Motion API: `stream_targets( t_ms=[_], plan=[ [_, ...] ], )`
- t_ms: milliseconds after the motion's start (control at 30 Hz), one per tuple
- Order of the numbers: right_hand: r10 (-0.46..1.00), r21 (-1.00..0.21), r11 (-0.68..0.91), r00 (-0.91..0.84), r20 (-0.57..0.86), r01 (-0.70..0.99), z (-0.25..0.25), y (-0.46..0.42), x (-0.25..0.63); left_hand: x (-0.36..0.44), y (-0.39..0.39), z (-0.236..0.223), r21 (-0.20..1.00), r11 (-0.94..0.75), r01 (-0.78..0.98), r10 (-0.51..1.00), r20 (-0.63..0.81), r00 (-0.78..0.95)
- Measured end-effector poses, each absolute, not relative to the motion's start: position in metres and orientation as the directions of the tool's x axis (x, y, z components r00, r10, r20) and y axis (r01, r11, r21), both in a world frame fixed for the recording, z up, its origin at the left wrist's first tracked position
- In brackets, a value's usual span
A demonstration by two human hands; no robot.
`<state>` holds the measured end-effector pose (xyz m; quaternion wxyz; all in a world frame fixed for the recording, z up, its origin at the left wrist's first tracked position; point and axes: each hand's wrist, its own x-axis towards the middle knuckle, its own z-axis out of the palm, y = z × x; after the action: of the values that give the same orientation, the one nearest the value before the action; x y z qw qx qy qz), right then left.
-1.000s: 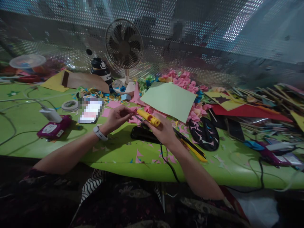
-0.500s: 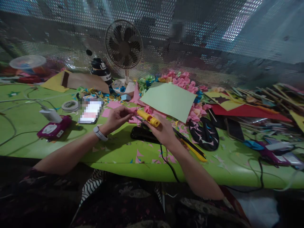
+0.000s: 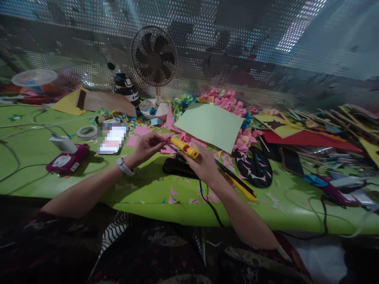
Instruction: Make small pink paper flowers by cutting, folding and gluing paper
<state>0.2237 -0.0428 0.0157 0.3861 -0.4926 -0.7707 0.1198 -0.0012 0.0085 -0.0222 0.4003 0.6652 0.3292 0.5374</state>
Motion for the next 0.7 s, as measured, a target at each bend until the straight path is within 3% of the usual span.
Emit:
stream_targets(
  t_ms=[167, 567, 700],
  plan=[
    [0.864, -0.629, 0.478, -0.196, 0.464, 0.613, 0.012, -0.0396, 0.2247, -0.0008, 0.0075, -0.0212, 0.895, -0.447, 0.001, 0.876, 0.437, 0.205],
    [0.838, -0.598, 0.53, -0.263, 0.478, 0.601, 0.0146, -0.0414, 0.2251, -0.0012, 0.0062, -0.0179, 0.889, -0.456, 0.047, 0.878, 0.441, 0.185],
    [0.842, -0.619, 0.511, -0.204, 0.499, 0.597, 0.012, -0.0391, 0.2257, -0.001, 0.0062, -0.0182, 0.897, -0.44, 0.044, 0.884, 0.424, 0.196]
  ],
)
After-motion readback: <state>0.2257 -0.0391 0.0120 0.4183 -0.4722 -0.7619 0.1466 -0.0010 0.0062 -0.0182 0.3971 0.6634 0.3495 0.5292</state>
